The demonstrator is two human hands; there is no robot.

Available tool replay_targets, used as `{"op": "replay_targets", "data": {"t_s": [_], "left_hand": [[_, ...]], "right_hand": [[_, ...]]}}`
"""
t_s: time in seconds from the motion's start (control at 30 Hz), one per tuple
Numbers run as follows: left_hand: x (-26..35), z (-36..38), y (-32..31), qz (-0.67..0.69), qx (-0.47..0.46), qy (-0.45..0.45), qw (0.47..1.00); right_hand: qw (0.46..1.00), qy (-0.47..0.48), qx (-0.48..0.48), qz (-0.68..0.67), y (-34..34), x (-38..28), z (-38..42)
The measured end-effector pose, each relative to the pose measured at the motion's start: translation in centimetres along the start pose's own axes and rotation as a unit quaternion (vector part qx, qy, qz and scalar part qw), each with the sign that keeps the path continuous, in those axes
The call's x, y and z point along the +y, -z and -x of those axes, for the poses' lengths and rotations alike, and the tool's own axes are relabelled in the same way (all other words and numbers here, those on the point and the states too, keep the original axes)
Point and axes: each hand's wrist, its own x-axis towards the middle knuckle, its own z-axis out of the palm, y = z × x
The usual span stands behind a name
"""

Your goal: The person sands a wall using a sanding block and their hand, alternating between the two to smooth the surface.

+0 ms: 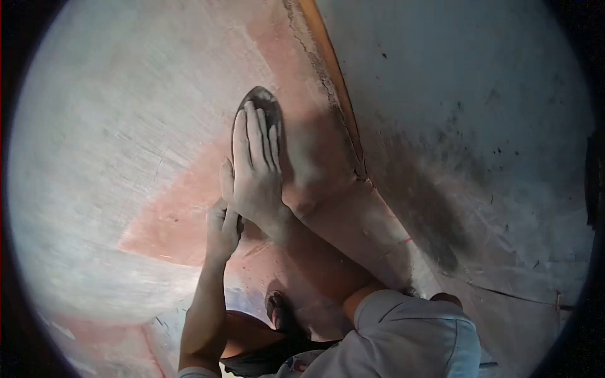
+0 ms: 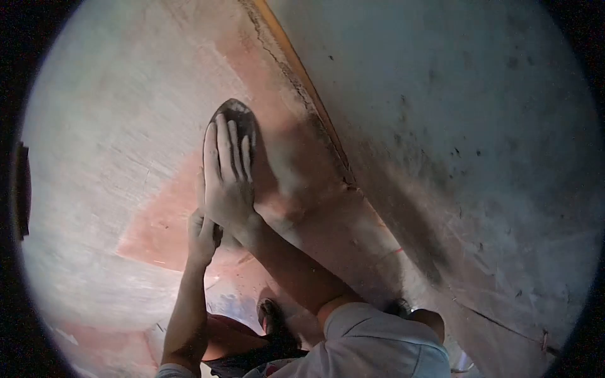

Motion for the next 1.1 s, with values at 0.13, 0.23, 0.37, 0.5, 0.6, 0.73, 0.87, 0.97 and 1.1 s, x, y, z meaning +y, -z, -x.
{"op": "replay_targets", "data": {"t_s": [0.13, 0.23, 0.37, 0.5, 0.6, 0.73, 0.87, 0.97, 1.1], "left_hand": [[-0.1, 0.7, 0.5, 0.028, 0.005, 0.049, 0.998], [2.3, -3.4, 0.0, -0.138, -0.023, -0.09, 0.986], [5.3, -4.9, -0.5, -0.125, -0.039, -0.105, 0.986], [5.6, 0.3, 3.4, -0.151, -0.01, 0.001, 0.988], [6.5, -0.4, 3.2, -0.176, -0.027, -0.006, 0.984], [8.9, -5.2, -1.2, -0.217, -0.073, -0.105, 0.968], [5.8, -1.7, 2.3, -0.19, -0.029, -0.042, 0.98], [7.8, -0.6, 1.8, -0.154, -0.02, 0.024, 0.988], [7.4, -5.6, -1.2, -0.183, -0.061, -0.106, 0.975]], "right_hand": [[1.0, -0.009, 0.005, 0.016, -0.7, -0.4, 0.8], [0.994, -0.045, 0.056, 0.076, -0.3, 1.0, -2.7], [0.991, -0.075, 0.077, 0.074, -0.1, 1.1, -4.5], [0.997, -0.064, 0.04, 0.016, -1.8, -2.9, -0.9], [0.995, -0.079, 0.056, 0.019, -2.4, -2.1, -1.0], [0.992, -0.086, 0.083, 0.034, 1.1, 2.1, -4.9], [0.993, -0.067, 0.069, 0.068, -1.7, -0.7, -2.4], [0.995, -0.054, 0.071, 0.044, -1.8, -1.3, -1.6], [0.993, -0.071, 0.077, 0.051, 1.2, 2.3, -5.1]]}}
